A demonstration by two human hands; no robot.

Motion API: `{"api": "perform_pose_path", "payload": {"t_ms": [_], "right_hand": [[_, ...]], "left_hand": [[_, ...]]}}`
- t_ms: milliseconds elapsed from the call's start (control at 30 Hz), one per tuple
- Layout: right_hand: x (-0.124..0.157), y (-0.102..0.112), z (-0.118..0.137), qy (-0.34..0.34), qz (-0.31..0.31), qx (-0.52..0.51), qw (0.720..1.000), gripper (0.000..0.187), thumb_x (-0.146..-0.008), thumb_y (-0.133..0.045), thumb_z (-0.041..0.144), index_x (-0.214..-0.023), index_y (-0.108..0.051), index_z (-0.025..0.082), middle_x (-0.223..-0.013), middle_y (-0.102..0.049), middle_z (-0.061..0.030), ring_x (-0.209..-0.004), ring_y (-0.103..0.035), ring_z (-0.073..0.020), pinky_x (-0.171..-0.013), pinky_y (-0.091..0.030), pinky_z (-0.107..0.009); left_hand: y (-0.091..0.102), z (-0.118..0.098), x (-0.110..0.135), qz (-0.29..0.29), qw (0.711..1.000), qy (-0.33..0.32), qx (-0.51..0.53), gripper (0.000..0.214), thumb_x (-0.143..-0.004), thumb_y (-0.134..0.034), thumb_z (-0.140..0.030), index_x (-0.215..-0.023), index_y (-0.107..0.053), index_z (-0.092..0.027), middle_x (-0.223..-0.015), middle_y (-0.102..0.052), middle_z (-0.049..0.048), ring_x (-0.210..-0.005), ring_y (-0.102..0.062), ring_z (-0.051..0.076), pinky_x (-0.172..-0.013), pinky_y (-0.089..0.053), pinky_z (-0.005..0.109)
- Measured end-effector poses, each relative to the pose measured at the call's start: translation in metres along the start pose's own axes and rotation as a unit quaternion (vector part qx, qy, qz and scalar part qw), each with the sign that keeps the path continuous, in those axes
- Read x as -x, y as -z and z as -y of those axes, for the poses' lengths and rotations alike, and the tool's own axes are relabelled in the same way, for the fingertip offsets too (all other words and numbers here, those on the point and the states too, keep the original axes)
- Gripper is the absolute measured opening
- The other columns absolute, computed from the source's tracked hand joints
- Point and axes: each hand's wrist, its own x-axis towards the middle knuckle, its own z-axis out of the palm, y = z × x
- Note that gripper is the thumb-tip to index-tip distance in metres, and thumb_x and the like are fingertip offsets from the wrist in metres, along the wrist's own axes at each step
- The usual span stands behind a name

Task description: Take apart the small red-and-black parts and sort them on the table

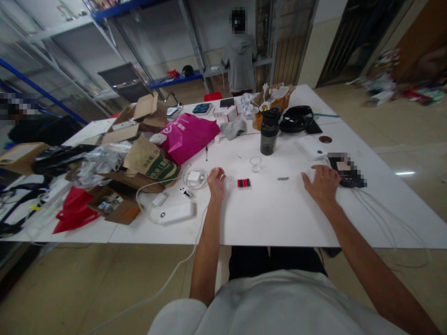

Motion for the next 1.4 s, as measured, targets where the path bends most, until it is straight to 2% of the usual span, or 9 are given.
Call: {"api": "perform_pose_path", "payload": {"t_ms": [167, 467, 767, 1033, 1233, 1400], "right_hand": [[-0.003, -0.003, -0.003, 0.010, 0.020, -0.028, 0.999, 0.038, -0.110, -0.060, 0.047, -0.130, -0.074, 0.018, -0.134, -0.078, -0.0241, -0.127, -0.067, -0.0434, -0.110, -0.051, -0.058], [-0.009, -0.003, -0.006, 0.022, -0.009, -0.142, 0.990, 0.010, -0.105, -0.057, 0.032, -0.106, -0.066, 0.027, -0.107, -0.075, -0.0137, -0.106, -0.067, -0.0338, -0.102, -0.057, -0.051], [-0.011, 0.003, -0.003, 0.003, 0.006, -0.214, 0.977, 0.014, -0.099, -0.058, 0.024, -0.108, -0.069, 0.026, -0.112, -0.073, -0.0140, -0.090, -0.069, -0.0285, -0.093, -0.064, -0.050], [-0.012, 0.001, -0.007, 0.024, 0.007, -0.234, 0.972, 0.018, -0.096, -0.058, 0.020, -0.109, -0.069, 0.026, -0.112, -0.075, -0.0140, -0.100, -0.074, -0.0311, -0.100, -0.065, -0.053], [-0.010, 0.001, -0.005, 0.046, 0.034, -0.256, 0.965, 0.019, -0.103, -0.068, 0.038, -0.118, -0.070, 0.026, -0.118, -0.079, -0.0131, -0.103, -0.078, -0.0307, -0.098, -0.067, -0.052], [-0.010, 0.003, -0.002, 0.053, 0.049, -0.258, 0.963, 0.022, -0.106, -0.069, 0.047, -0.116, -0.071, 0.027, -0.115, -0.079, -0.0127, -0.103, -0.078, -0.0317, -0.099, -0.067, -0.054]], "left_hand": [[0.000, 0.002, -0.001, 0.001, 1.000, -0.002, -0.012, 0.042, -0.073, -0.107, -0.038, -0.093, -0.074, -0.023, -0.094, -0.072, 0.0013, -0.084, -0.071, 0.013, -0.076, -0.056, 0.023], [-0.003, 0.004, -0.002, 0.009, 0.999, -0.011, -0.040, 0.034, -0.076, -0.103, -0.031, -0.090, -0.073, -0.023, -0.090, -0.069, -0.0002, -0.082, -0.068, 0.012, -0.075, -0.054, 0.022], [-0.008, 0.002, 0.004, 0.013, 0.998, -0.009, -0.058, 0.034, -0.077, -0.102, -0.032, -0.090, -0.072, -0.023, -0.090, -0.069, -0.0008, -0.083, -0.067, 0.012, -0.078, -0.054, 0.022], [-0.009, 0.005, 0.003, 0.017, 0.998, -0.014, -0.062, 0.030, -0.076, -0.101, -0.030, -0.090, -0.075, -0.022, -0.090, -0.067, -0.0002, -0.083, -0.066, 0.013, -0.078, -0.054, 0.024], [-0.009, 0.007, 0.003, 0.026, 0.997, -0.014, -0.065, 0.030, -0.076, -0.101, -0.027, -0.091, -0.076, -0.022, -0.089, -0.068, -0.0008, -0.082, -0.066, 0.012, -0.079, -0.055, 0.025], [-0.008, 0.008, 0.002, 0.026, 0.998, -0.015, -0.063, 0.029, -0.075, -0.101, -0.026, -0.092, -0.077, -0.023, -0.089, -0.070, -0.0008, -0.082, -0.067, 0.012, -0.079, -0.056, 0.026]]}}
